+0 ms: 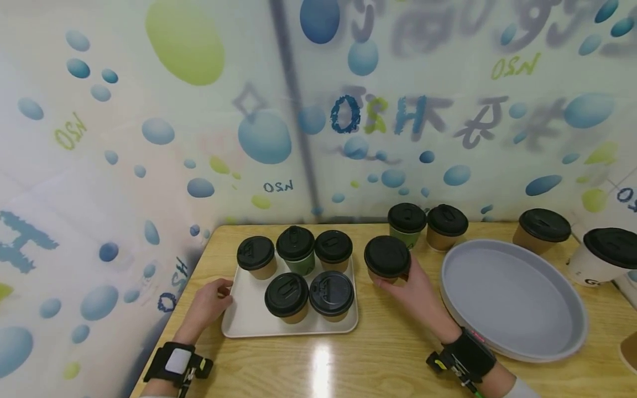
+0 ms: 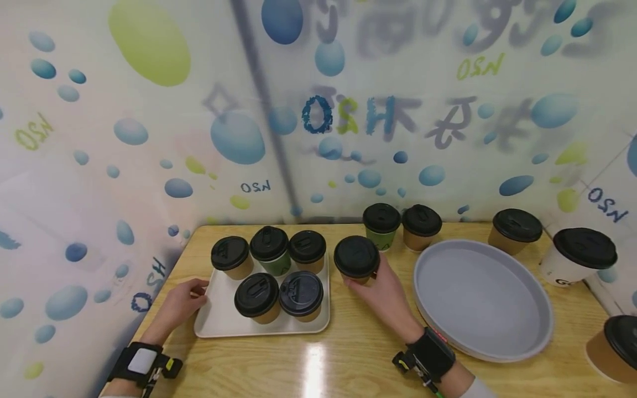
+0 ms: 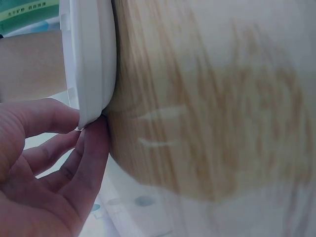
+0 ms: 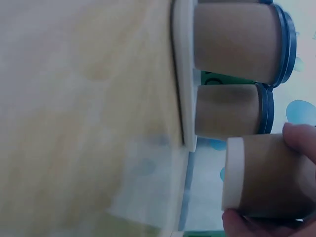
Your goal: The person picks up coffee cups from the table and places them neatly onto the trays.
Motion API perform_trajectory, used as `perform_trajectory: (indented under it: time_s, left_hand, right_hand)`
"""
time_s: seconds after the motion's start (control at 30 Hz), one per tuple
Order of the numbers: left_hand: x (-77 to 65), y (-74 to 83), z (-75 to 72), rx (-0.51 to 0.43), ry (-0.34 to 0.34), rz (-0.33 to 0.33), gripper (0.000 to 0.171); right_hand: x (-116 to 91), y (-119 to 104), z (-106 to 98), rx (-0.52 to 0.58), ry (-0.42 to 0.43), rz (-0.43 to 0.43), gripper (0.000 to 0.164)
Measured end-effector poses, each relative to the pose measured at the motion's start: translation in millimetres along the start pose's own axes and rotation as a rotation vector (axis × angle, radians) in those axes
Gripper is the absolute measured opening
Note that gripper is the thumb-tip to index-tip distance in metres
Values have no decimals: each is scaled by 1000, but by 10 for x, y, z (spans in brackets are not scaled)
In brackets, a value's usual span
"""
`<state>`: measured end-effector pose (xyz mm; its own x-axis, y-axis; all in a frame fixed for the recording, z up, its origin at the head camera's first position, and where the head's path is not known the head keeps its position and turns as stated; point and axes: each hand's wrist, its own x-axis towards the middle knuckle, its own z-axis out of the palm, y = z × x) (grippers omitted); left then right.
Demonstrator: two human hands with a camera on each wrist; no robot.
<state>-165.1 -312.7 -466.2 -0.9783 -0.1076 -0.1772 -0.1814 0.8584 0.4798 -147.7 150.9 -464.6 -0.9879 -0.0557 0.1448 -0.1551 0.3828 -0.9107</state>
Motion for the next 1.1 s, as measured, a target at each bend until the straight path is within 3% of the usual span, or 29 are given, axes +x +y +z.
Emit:
perform_trajectory:
  time_s: [0.33, 0.5, 0.87, 0.97, 1.1]
  left_hand:
    - [0, 1, 5, -5, 2, -6, 38]
    - [0, -7, 10, -2, 4, -11, 39]
    - [-68, -30, -23, -46, 3, -23, 41]
    - [-163, -25, -66, -76, 68, 13, 44]
    - [-347, 98, -120, -129, 289, 106, 42]
  right_hand:
    - [-362, 211, -240, -146, -115, -10, 85]
    - [-407, 243, -306, -203, -144, 22, 91]
    - [-431, 251, -377, -187, -227, 93, 106]
    - [-485, 220, -450, -178, -247, 110, 108]
    - [-574, 151, -592, -146, -237, 88, 101]
